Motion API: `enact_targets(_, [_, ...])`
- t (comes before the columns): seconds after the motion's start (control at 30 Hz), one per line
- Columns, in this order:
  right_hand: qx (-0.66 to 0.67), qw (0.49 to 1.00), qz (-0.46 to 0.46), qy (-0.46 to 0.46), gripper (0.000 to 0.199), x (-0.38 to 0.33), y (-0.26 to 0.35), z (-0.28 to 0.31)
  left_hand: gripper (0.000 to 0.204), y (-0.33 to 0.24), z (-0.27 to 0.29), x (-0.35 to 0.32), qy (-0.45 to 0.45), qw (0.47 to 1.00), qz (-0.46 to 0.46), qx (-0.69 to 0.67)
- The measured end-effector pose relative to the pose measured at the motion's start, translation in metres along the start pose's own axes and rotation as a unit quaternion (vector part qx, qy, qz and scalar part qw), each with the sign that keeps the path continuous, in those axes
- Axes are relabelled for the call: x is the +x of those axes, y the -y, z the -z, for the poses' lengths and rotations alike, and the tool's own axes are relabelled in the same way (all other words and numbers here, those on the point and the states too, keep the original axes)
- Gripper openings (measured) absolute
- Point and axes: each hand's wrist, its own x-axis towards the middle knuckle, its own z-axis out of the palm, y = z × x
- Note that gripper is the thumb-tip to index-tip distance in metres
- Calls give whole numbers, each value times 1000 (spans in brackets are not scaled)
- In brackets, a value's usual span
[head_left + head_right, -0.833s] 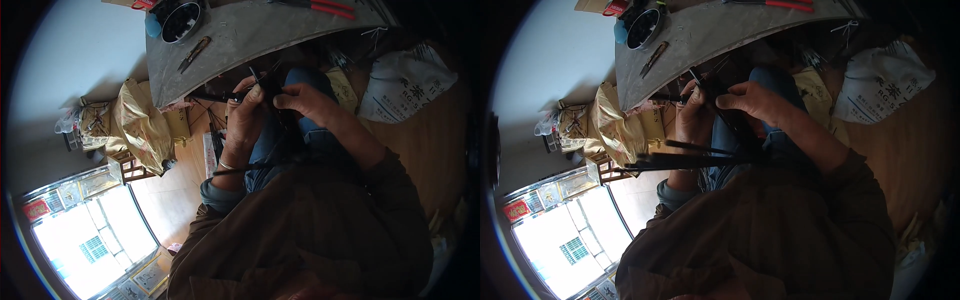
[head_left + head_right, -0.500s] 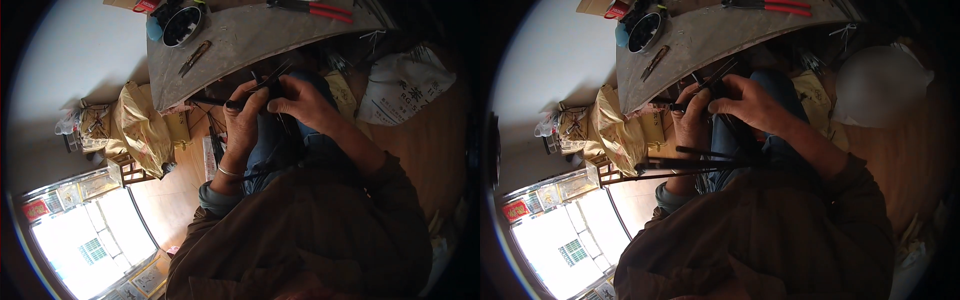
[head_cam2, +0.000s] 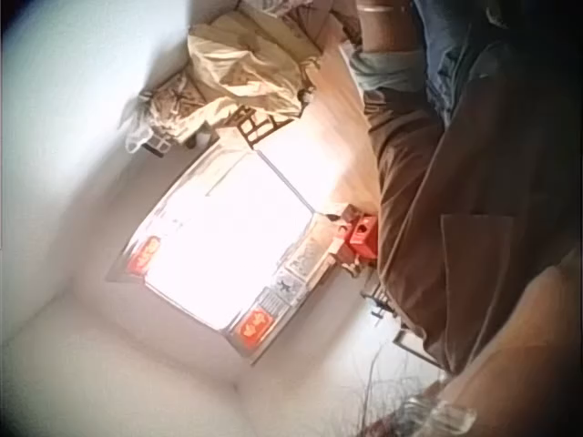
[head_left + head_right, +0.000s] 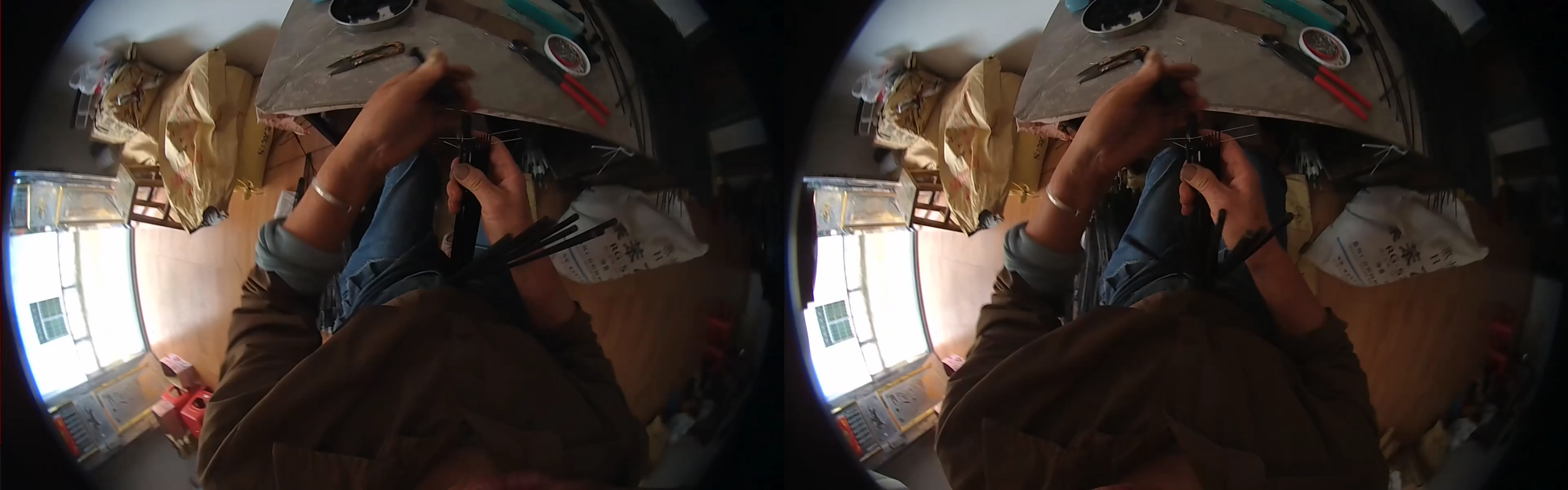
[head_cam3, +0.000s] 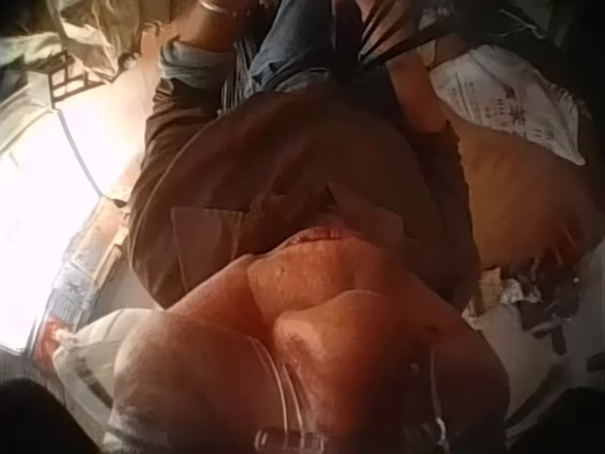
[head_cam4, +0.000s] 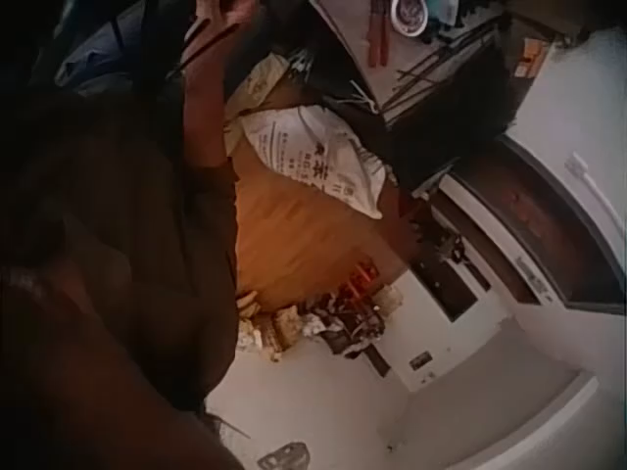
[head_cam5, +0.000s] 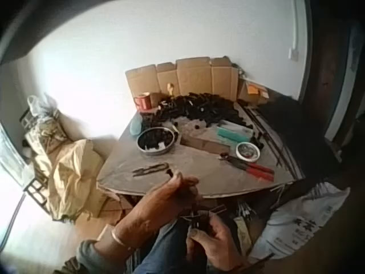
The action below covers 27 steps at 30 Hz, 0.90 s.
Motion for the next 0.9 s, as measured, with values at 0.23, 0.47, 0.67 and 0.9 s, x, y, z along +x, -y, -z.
enact_targets(0.23, [-34, 999, 8, -24, 20, 0, -4, -2, 45, 3, -3, -8, 128, 953, 77, 262])
enact_targets(0.47, [-35, 999, -1, -10, 14, -2, -2, -2, 34, 6, 5, -8, 89, 965, -29, 246])
enact_targets(0.67, [-9, 1000, -2, -22, 14, 2, -5, -8, 38, 10, 14, -7, 104, 974, -26, 200])
enact_targets(0.9, [-31, 999, 7, -23, 15, 3, -6, -9, 35, 8, 11, -10, 69, 975, -36, 209])
